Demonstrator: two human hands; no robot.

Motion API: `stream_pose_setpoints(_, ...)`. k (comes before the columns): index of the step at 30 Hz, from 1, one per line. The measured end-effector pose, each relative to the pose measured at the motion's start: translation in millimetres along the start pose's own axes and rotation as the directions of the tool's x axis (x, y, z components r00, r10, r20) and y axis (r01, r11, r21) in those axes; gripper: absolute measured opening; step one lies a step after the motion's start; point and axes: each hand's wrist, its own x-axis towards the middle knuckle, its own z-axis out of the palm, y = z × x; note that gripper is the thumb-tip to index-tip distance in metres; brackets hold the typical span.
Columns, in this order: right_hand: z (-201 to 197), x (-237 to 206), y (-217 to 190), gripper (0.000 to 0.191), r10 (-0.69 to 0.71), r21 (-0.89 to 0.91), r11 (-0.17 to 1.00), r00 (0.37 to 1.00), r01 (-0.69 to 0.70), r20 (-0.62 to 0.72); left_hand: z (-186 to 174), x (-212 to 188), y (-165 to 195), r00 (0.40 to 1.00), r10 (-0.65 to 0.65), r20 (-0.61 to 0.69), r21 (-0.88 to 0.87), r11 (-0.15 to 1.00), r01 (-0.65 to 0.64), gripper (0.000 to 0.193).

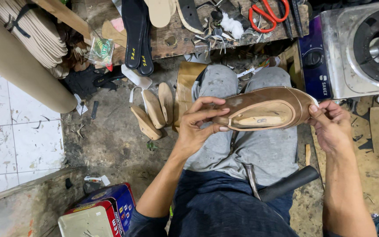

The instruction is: The person uses a curved metal tool to press and shape the upper of a metallic shoe around its sole. They then pick up a wooden shoe last, insert it into the shoe, and continue pressing the upper with the tool.

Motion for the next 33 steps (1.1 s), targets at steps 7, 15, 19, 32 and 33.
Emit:
stream_pose_setpoints(7, 2, -5, -4, 0.007, -0.006, 0.025, 1.000, 0.999, 0.005, 0.035, 4, -10, 3, 0.999, 0.053, -0.008, 0.120, 0.991, -0.051, 0.045)
stream_pose_setpoints(15, 6, -7, -6, 0.010, -0.019, -0.029, 0.999, 1.000, 0.019, 0.010, -5, -13, -1, 0.996, 0.081, -0.029, 0.046, 0.996, -0.079, 0.043)
stream_pose_setpoints(19, 6, -8, -7, 0.007, -0.027, -0.034, 0.999, 0.999, 0.029, 0.032, -4, -16, -4, 0.998, 0.028, -0.061, -0.003, 1.000, -0.029, 0.041)
stream_pose_setpoints(32, 13, -9, -18, 0.010, -0.006, -0.134, 0.991, 0.999, 0.000, -0.043, -3, -17, -11, 0.998, 0.024, -0.061, 0.001, 1.000, -0.024, 0.043)
stream_pose_setpoints(33, 13, -9, -16, 0.010, -0.007, -0.135, 0.991, 0.999, 0.001, -0.044, -6, -17, -12, 0.998, 0.029, -0.064, -0.018, 0.999, -0.031, 0.042)
